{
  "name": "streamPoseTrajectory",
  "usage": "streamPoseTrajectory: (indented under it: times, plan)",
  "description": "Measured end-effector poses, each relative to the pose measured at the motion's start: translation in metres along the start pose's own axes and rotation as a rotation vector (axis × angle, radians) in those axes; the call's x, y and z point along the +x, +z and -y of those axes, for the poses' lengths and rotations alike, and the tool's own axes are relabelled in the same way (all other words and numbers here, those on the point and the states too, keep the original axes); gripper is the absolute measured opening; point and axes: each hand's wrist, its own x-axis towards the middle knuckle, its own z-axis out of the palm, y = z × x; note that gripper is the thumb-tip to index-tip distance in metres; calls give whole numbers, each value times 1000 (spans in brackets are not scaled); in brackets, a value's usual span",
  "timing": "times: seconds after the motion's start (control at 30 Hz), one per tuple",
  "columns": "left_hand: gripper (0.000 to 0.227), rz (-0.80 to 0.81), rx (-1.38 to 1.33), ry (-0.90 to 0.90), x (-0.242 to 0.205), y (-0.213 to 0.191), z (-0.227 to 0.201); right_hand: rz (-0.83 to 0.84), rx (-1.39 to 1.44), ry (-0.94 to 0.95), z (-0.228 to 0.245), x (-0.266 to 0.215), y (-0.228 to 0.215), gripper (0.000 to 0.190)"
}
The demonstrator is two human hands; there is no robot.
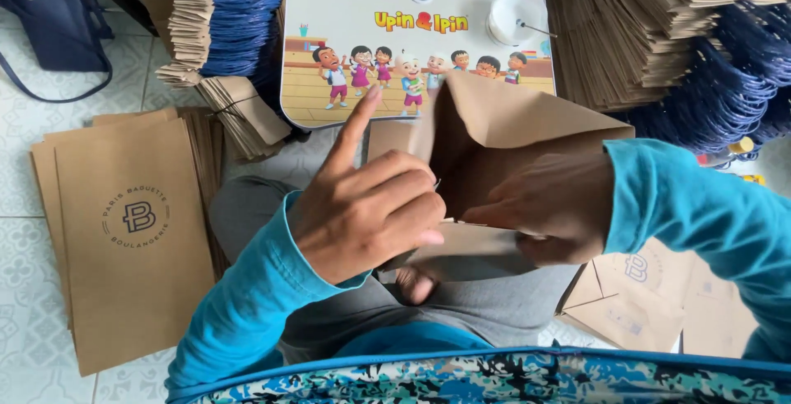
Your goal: Folding the bottom of brown paper bags and opening them to check the shape.
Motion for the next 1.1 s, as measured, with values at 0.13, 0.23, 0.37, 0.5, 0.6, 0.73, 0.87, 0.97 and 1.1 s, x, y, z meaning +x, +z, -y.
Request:
streamPoseTrajectory:
  times: [0.13, 0.23, 0.37, 0.5, 0.6, 0.73, 0.87, 0.97, 1.1]
  plan:
    - [26, -10, 71, -31, -8, 9, 9, 57, 118, -18, -33, -26, 26, 21]
    - [27, -75, 140, -133, -16, 25, 20, 118, 121, 225, -40, -38, 10, 27]
    - [60, -111, 161, -226, -26, 61, 27, -218, 158, 403, -43, -36, 7, 55]
    - [21, -113, 115, -195, -29, 72, 18, -622, -189, 305, -26, -33, 19, 93]
    - [74, -37, 24, -172, -39, 77, 18, -726, -621, 304, 4, -23, 45, 58]
    - [64, 46, 39, -109, -44, 81, 17, -702, -624, 302, 15, -21, 68, 75]
    - [61, 13, 58, -92, -43, 87, 19, -686, -601, 417, 9, -26, 76, 102]
    - [63, 7, 51, -93, -44, 92, 20, -654, -636, 429, 9, -26, 78, 107]
    - [56, 4, 26, -77, -44, 92, 20, -689, -662, 444, 8, -27, 81, 82]
